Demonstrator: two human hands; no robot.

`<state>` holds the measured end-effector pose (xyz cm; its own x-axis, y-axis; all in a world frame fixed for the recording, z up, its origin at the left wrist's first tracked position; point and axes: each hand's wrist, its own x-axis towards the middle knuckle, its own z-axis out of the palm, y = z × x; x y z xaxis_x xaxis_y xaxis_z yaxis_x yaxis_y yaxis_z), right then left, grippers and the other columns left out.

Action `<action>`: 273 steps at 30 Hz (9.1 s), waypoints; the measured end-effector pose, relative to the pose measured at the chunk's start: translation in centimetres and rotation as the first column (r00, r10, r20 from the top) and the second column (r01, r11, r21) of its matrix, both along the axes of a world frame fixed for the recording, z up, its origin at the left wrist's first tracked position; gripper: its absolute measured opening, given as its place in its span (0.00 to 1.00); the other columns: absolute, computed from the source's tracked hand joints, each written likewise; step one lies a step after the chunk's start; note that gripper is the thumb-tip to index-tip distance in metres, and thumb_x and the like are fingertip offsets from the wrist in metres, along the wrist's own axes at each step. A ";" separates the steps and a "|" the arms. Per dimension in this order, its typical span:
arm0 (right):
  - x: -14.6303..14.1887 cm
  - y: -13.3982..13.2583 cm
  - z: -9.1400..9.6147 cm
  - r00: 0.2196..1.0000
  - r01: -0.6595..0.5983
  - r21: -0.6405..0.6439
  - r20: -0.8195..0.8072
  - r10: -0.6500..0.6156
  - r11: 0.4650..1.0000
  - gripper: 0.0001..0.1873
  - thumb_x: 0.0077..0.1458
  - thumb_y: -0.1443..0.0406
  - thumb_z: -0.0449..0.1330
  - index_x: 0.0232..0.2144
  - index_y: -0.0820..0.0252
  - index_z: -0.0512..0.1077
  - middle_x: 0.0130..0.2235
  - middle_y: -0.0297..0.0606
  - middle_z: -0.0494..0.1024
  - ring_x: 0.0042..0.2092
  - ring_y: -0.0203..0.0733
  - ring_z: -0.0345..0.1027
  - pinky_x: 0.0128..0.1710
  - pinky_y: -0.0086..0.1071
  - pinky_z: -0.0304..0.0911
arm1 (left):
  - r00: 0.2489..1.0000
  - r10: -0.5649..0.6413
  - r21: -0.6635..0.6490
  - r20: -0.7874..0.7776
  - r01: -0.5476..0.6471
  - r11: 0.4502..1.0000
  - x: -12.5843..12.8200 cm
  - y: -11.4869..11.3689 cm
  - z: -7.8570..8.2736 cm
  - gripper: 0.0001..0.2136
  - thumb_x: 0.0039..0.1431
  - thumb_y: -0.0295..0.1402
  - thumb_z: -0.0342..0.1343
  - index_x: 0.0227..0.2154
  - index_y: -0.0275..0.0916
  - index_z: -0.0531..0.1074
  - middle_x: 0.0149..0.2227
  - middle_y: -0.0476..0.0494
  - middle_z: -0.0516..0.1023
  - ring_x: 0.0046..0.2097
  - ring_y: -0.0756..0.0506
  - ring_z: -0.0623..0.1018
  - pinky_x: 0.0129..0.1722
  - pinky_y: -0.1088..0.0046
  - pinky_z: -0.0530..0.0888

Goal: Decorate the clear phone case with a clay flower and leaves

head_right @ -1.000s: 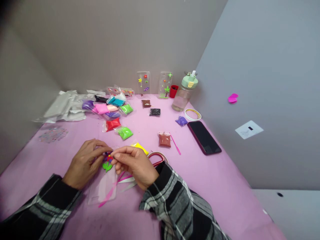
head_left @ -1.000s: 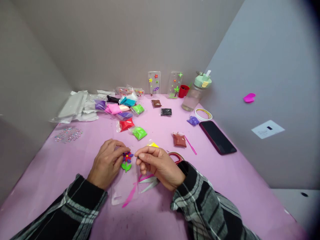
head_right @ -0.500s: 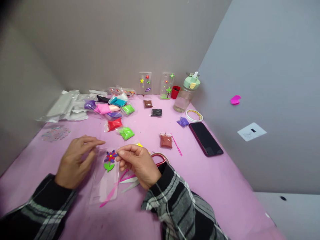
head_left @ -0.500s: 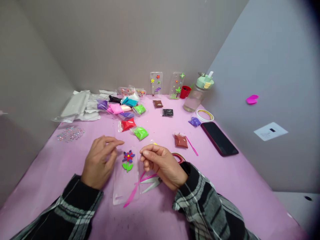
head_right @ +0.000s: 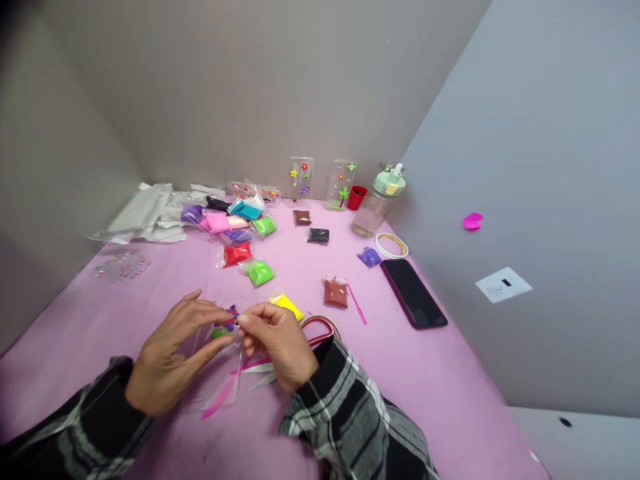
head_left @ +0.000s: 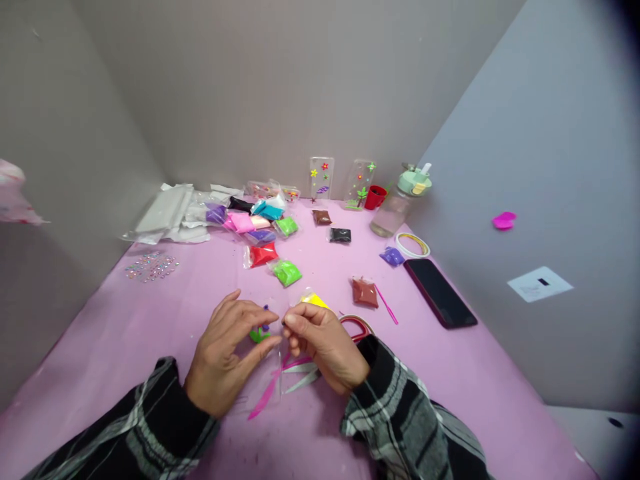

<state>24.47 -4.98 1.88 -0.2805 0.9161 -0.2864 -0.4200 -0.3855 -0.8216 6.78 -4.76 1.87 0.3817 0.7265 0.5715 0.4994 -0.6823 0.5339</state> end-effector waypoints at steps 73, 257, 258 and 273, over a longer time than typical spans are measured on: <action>0.3 0.3 0.5 0.998 -0.004 -0.046 -0.067 0.001 0.999 0.18 0.45 0.56 0.72 0.28 0.66 0.74 0.25 0.30 0.73 0.21 0.26 0.62 0.22 0.22 0.60 | 0.665 0.396 -0.620 0.633 0.129 0.774 -1.3 1.4 -0.4 0.08 0.52 0.30 0.66 0.28 0.40 0.71 0.37 0.51 0.76 0.35 0.50 0.79 0.40 0.73 0.79; -0.3 0.0 0.2 0.987 -0.091 0.065 0.137 0.082 0.994 0.20 0.42 0.53 0.72 0.27 0.64 0.76 0.21 0.28 0.72 0.22 0.28 0.62 0.25 0.25 0.59 | 0.998 0.040 0.096 -0.056 -0.035 0.995 -1.4 -0.2 -0.4 0.13 0.62 0.26 0.53 0.44 0.51 0.75 0.35 0.50 0.82 0.38 0.44 0.79 0.61 0.45 0.60; -0.2 0.0 0.2 0.986 -0.095 0.069 0.141 0.085 0.993 0.20 0.42 0.52 0.72 0.27 0.64 0.76 0.21 0.28 0.72 0.22 0.28 0.62 0.25 0.25 0.59 | 0.998 0.042 0.092 -0.055 -0.037 0.995 -1.3 -0.2 -0.4 0.13 0.62 0.26 0.53 0.43 0.51 0.75 0.34 0.50 0.82 0.38 0.44 0.79 0.61 0.45 0.60; 0.0 0.1 0.1 0.978 -0.121 0.076 0.181 0.106 0.990 0.13 0.46 0.58 0.68 0.25 0.64 0.74 0.22 0.29 0.72 0.22 0.27 0.61 0.25 0.25 0.58 | 0.995 0.010 0.118 -0.097 0.001 0.993 -1.0 -0.2 0.0 0.10 0.60 0.23 0.56 0.41 0.45 0.73 0.32 0.50 0.81 0.36 0.45 0.80 0.59 0.44 0.62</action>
<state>24.45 -4.91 2.01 -0.3367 0.9045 -0.2618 -0.2238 -0.3469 -0.9108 5.74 -4.98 1.83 0.4368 0.6582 0.6132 0.5481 -0.7352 0.3988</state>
